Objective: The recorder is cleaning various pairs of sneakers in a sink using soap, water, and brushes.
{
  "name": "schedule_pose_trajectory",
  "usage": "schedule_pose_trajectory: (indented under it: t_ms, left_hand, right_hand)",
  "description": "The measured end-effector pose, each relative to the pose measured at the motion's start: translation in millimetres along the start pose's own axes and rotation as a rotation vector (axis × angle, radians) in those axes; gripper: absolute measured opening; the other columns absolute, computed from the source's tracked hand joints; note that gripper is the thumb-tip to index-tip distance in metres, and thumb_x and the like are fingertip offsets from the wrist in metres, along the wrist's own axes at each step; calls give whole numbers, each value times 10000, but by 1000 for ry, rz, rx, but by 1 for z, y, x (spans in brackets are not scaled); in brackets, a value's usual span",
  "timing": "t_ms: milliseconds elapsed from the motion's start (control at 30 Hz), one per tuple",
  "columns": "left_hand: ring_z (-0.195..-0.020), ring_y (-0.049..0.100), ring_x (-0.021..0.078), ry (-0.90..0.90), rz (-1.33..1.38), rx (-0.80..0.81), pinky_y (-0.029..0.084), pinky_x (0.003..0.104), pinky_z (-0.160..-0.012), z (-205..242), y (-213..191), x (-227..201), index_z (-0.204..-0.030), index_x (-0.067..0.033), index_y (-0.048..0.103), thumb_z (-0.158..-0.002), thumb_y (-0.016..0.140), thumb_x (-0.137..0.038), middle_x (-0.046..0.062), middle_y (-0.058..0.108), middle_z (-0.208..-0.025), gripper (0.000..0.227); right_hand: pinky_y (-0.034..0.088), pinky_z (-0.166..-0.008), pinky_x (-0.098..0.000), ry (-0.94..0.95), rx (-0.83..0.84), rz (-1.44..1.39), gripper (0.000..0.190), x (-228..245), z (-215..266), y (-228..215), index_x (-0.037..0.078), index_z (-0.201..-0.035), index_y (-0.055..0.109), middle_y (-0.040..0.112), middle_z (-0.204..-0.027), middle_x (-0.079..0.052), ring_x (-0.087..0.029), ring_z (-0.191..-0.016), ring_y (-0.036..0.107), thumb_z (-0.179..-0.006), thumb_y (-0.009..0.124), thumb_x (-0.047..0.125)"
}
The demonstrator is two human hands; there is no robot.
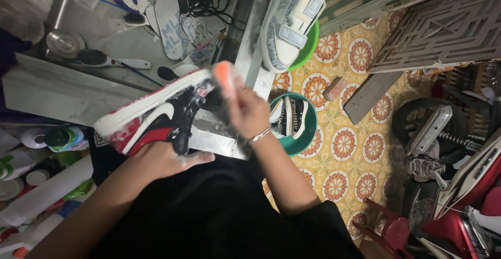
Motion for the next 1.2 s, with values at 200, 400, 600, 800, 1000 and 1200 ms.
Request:
schedule_pose_trajectory:
  t_ms: [200, 400, 600, 800, 1000, 1200]
  left_hand:
    - [-1159, 632, 346, 335, 99, -195, 496, 465, -977, 1, -23, -37, -1264, -45, 621, -735, 832, -553, 167, 664, -1253, 764]
    - [-1225, 591, 362, 371, 122, -182, 472, 466, -1021, -13, 13, -9, -1289, -38, 599, -778, 813, -519, 178, 627, -1311, 733]
    - [-1121, 619, 362, 36, 44, -24, 463, 472, -983, -24, 28, 7, -1150, -72, 671, -774, 835, -513, 164, 689, -1139, 602]
    - [-1183, 652, 270, 317, 312, -30, 487, 425, -1041, -23, 50, 5, -1168, -99, 666, -828, 761, -413, 105, 703, -1204, 472]
    - [-1309, 457, 416, 451, 160, -316, 336, 529, -1078, -13, 25, -4, -1347, -27, 551, -753, 841, -432, 242, 536, -1383, 776]
    - [-1371, 471, 362, 265, 181, -61, 330, 482, -1152, -20, 30, -9, -1327, -103, 589, -837, 798, -498, 176, 572, -1415, 664]
  right_hand:
    - [554, -565, -382, -412, 264, 172, 533, 36, 16, 25, 112, -1407, 641, 713, -782, -133, -270, -578, 669, -904, 775, 221]
    - [589, -644, -384, -406, 261, 12, 539, 55, 25, 28, 138, -1423, 608, 690, -787, -117, -284, -657, 697, -924, 781, 248]
    - [578, -563, -370, -207, 314, 137, 547, 45, -18, 14, 115, -1442, 621, 724, -775, -96, -272, -622, 714, -921, 776, 171]
    - [578, -649, -384, -623, 492, 29, 563, 94, 22, 28, 218, -1448, 606, 738, -886, -75, -259, -718, 730, -906, 744, 157]
    - [597, -607, -364, -349, 497, 63, 485, 87, 5, 32, 130, -1377, 623, 777, -1110, -150, -296, -727, 735, -915, 755, 199]
    - [647, -807, -360, -349, 475, -30, 428, 37, -3, 27, 166, -1445, 608, 761, -1051, -99, -258, -870, 781, -1018, 619, 167]
Point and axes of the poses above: each hand's wrist, its own z-axis away from the middle knuckle, its own y-axis out of the palm, x = y × z, the point moved 10 cm from there along -z, towards the middle knuckle
